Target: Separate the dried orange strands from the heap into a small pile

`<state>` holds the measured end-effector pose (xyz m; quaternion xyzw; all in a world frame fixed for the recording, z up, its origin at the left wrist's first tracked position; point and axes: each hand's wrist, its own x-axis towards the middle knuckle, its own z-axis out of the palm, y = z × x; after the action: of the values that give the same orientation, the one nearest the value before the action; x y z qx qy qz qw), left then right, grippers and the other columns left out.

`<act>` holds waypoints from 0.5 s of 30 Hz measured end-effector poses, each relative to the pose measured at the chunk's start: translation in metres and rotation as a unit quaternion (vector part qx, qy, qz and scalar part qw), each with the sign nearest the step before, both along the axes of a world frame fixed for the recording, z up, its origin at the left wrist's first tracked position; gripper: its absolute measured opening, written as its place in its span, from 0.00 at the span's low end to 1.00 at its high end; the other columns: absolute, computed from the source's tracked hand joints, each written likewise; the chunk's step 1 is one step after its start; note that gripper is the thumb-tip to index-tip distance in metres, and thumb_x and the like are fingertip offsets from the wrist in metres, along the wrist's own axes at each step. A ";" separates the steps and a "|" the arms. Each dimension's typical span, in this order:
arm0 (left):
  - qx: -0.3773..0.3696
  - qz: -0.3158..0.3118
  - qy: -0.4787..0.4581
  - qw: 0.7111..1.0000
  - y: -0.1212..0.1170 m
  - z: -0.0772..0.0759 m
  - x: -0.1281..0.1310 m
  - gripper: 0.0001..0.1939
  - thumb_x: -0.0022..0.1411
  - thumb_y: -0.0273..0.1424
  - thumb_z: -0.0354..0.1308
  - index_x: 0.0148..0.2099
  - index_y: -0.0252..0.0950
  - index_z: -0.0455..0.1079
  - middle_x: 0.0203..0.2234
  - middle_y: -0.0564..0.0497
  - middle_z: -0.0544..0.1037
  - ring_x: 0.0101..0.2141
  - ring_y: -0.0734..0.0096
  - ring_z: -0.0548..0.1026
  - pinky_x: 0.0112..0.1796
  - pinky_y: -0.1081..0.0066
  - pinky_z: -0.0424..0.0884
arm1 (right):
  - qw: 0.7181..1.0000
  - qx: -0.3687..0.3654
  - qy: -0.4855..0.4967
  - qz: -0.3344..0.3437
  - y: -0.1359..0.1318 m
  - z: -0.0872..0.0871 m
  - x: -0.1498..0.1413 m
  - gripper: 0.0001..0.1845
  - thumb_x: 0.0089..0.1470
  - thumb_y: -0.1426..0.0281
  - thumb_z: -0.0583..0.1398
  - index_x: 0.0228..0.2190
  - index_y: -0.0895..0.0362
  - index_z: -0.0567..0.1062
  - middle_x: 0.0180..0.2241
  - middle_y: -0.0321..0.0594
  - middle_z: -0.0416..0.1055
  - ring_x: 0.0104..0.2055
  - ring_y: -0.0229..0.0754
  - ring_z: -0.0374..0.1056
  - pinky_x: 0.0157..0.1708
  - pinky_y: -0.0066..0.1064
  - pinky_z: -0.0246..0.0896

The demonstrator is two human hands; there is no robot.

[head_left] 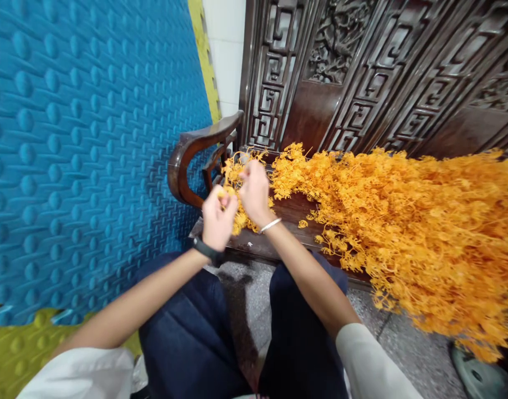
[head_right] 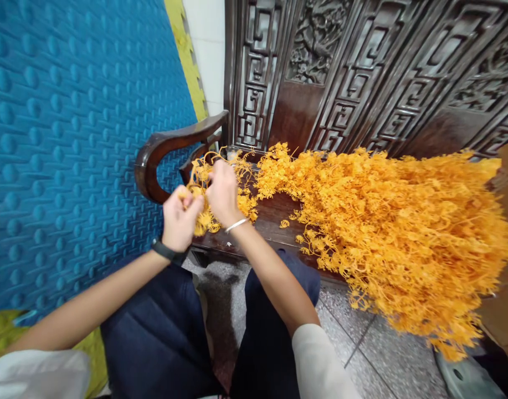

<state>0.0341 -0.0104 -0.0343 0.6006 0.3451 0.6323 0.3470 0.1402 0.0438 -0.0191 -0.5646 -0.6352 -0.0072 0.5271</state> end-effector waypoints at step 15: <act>-0.172 -0.084 -0.124 0.974 0.016 0.014 -0.033 0.18 0.50 0.32 0.61 0.29 0.40 0.49 0.17 0.59 0.70 0.13 0.79 0.64 0.13 0.79 0.54 | 0.935 -0.208 0.233 0.170 0.031 -0.029 0.092 0.11 0.39 0.65 0.64 0.25 0.57 0.69 0.23 0.34 0.67 0.26 0.35 0.62 0.32 0.31 0.61</act>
<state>0.0011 0.0057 -0.0208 0.4757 0.3507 0.6020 0.5370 0.2321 0.0747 -0.0478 -0.5306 -0.5685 0.3467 0.5244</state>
